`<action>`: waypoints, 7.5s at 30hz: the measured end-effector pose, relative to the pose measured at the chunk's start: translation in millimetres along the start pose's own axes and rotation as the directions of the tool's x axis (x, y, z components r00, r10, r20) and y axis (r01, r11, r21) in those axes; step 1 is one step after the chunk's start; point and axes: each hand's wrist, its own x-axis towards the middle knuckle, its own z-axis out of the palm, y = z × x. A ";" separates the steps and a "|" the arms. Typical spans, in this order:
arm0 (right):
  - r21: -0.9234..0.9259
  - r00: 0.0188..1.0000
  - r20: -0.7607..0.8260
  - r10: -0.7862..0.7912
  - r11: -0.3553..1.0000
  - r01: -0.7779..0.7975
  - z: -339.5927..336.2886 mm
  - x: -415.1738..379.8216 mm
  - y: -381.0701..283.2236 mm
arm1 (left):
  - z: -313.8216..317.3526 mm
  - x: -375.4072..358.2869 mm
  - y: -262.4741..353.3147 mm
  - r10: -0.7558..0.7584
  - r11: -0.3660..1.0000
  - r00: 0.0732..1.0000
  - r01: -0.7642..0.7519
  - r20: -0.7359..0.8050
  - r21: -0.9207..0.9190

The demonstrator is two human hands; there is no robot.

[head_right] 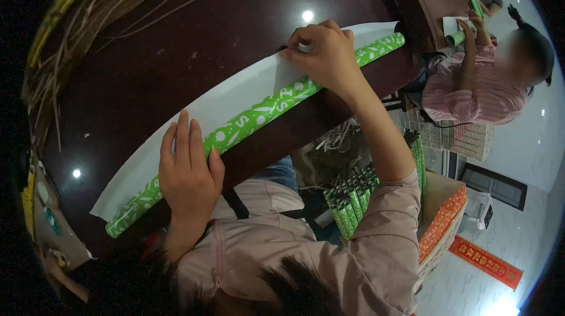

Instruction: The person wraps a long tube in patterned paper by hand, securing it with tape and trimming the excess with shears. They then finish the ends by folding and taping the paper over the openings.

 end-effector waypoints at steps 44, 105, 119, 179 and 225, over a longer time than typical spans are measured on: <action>-0.172 0.980 -0.199 -0.016 0.985 -0.019 17.6 -13.5 -12.2 | 36.1 91.1 99.8 -0.015 0.994 0.998 0.009 -0.058 -0.106; 0.032 1.000 -0.006 -0.028 0.999 0.028 -60.1 -0.5 136.3 | 24.6 90.9 97.6 0.007 0.999 0.991 -0.002 0.136 -0.035; 0.006 0.997 -0.067 -0.027 1.000 0.028 -56.8 -0.5 134.4 | 27.1 89.2 96.5 0.017 1.000 0.992 -0.015 0.123 -0.019; -0.107 0.991 -0.094 -0.095 0.991 0.085 -122.9 -22.3 207.6 | 70.6 165.6 160.9 0.377 0.896 0.914 -0.318 0.153 -0.308; -0.278 0.954 -0.235 -0.188 0.953 0.119 -94.3 -22.1 223.4 | 67.0 157.7 164.3 0.405 0.896 0.913 -0.386 0.047 -0.221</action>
